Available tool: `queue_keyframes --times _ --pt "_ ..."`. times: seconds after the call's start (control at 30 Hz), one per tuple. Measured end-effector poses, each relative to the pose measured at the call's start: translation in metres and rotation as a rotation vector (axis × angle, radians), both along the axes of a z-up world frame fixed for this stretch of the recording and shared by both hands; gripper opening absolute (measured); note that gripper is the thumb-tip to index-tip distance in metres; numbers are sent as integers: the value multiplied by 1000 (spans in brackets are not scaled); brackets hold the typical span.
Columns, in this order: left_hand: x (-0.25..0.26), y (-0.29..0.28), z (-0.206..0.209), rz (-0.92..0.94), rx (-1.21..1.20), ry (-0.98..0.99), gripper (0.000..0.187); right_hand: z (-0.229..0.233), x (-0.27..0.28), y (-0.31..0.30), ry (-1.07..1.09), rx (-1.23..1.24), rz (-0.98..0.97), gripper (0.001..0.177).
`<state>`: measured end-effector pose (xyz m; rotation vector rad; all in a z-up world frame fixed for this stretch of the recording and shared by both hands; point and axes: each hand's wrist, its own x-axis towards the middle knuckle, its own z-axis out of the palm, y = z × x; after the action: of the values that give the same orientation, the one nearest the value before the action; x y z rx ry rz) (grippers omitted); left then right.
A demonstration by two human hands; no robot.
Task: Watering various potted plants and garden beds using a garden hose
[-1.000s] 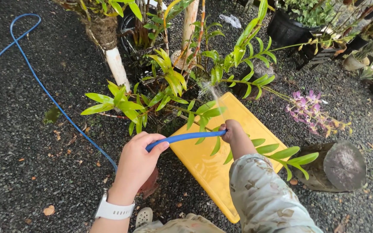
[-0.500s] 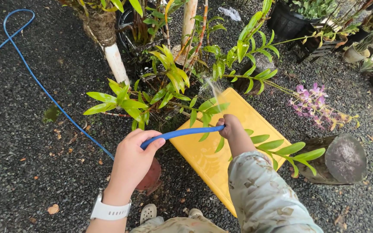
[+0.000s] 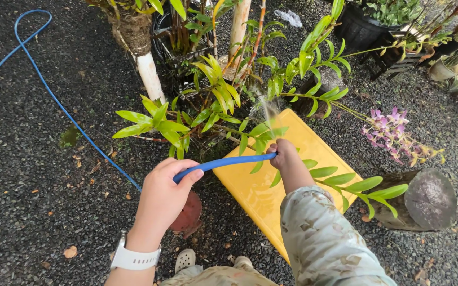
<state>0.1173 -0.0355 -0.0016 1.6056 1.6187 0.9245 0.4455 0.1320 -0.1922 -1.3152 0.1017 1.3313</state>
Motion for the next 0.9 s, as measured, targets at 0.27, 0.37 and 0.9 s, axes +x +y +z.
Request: queue_keyframes --times 0.27,0.37,0.9 --pt "-5 -4 2 6 10 7 22 -4 -8 2 20 -16 -57 20" --pt "-7 -3 -3 6 7 14 22 -1 -11 -3 6 -18 -75 19" --pt "-14 -4 4 11 30 36 26 157 -30 -51 -273 46 -208 21"
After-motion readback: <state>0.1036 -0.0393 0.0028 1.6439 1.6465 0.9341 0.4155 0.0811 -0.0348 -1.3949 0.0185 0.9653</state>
